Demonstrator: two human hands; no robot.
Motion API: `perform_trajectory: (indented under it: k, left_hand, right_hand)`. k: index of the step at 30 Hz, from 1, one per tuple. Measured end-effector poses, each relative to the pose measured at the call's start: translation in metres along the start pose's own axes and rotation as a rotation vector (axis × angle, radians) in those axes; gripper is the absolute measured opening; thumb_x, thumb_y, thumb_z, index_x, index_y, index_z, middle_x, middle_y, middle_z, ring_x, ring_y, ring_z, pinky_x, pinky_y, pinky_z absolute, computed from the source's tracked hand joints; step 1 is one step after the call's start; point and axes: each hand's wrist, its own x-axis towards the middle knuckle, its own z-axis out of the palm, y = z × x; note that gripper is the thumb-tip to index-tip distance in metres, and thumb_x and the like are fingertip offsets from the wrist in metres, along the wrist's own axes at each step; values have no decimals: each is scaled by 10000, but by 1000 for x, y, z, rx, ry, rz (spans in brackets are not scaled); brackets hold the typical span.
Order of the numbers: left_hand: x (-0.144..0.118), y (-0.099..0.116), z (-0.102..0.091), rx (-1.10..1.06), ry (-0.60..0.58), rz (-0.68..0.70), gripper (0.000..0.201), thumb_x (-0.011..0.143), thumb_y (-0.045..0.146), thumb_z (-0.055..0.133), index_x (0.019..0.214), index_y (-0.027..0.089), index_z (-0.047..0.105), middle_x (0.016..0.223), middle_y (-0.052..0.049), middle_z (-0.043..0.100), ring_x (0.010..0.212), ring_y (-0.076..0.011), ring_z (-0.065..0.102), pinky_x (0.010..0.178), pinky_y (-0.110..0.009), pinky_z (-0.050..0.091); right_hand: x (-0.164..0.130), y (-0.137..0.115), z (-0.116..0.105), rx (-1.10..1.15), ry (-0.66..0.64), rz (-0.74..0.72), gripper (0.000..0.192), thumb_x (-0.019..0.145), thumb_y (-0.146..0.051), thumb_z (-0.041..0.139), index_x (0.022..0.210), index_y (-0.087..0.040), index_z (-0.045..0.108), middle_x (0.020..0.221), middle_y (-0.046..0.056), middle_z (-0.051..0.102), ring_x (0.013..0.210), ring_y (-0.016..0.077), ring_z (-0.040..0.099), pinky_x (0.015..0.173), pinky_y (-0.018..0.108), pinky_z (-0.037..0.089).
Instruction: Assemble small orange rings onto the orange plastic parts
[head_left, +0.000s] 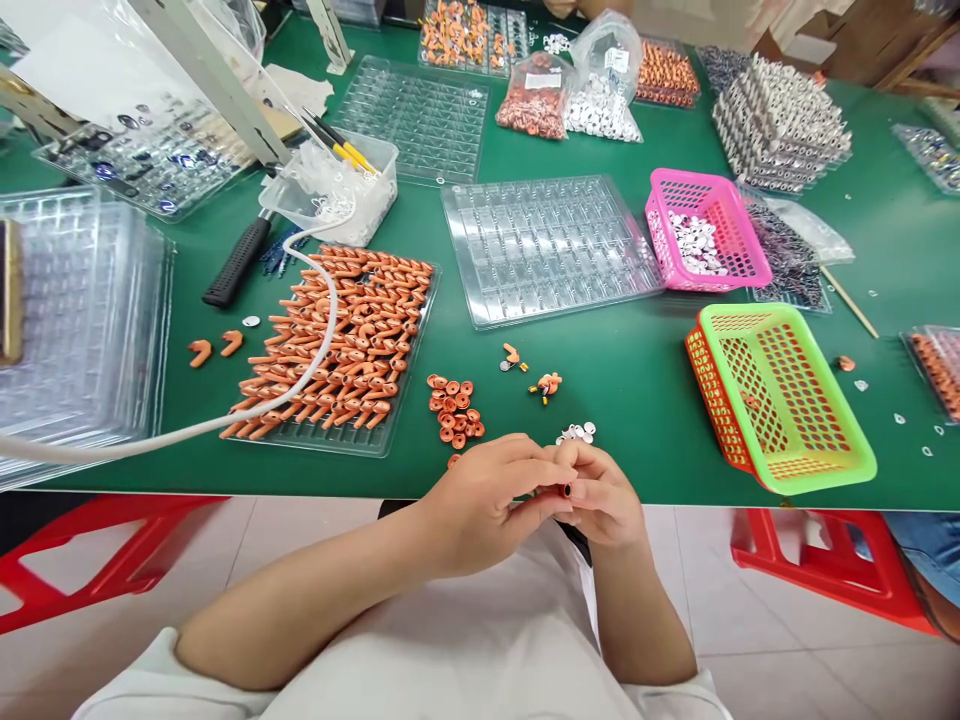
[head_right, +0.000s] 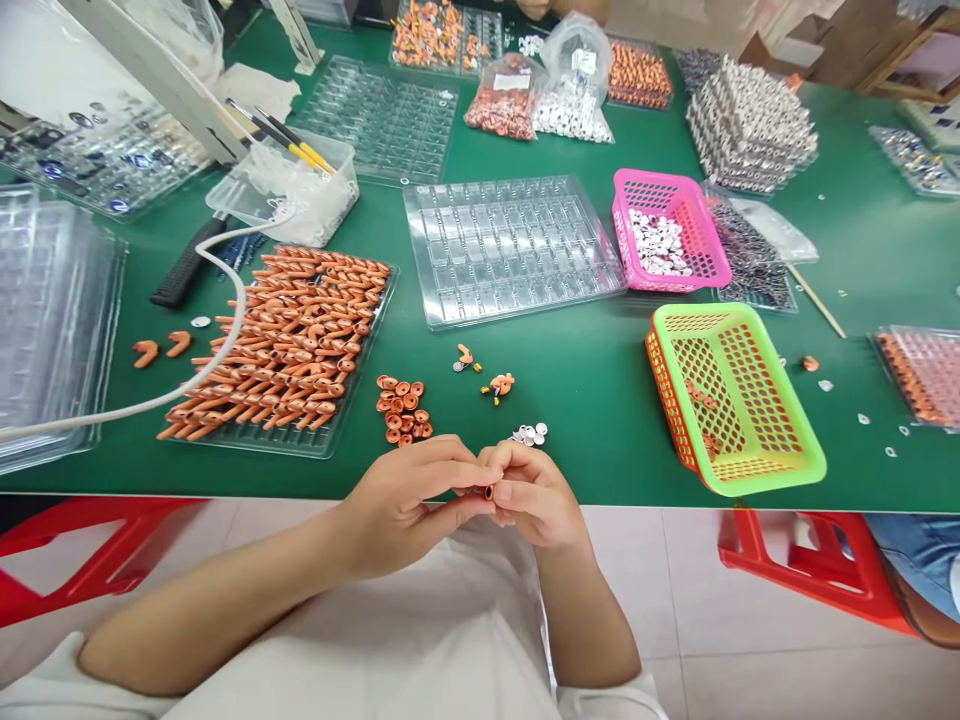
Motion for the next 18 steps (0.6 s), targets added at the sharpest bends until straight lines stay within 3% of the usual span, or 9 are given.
perform_trajectory:
  k: [7,13,18]
  left_hand:
    - [-3,-4,-4,-5,13,-28,226,849,42,668,1031,166,719,834,-34,730,746,-117,646,682,-194,509]
    - [-6,-3,-12,-158,-38,-225,293,853,70,680,1104,211,735,910,-23,771,798,-112,705,751,-180,549]
    - [-6,-6,-13,-202,-22,-338,240,856,95,683,1035,225,777,916,-31,788,797,-139,734,733,-191,578]
  right_hand:
    - [-4,-4,11,-250,122,-96,135,895,-276,672,818,-188,604,769,-12,517,522,81,394,479,240,284]
    - [-8,-16,32,-818,294,-213,159,912,-133,552,774,-206,525,761,-8,521,677,139,465,586,267,363]
    - [-8,-17,38,-1106,286,-282,181,882,-80,521,770,-209,464,745,-29,491,624,116,408,558,250,340]
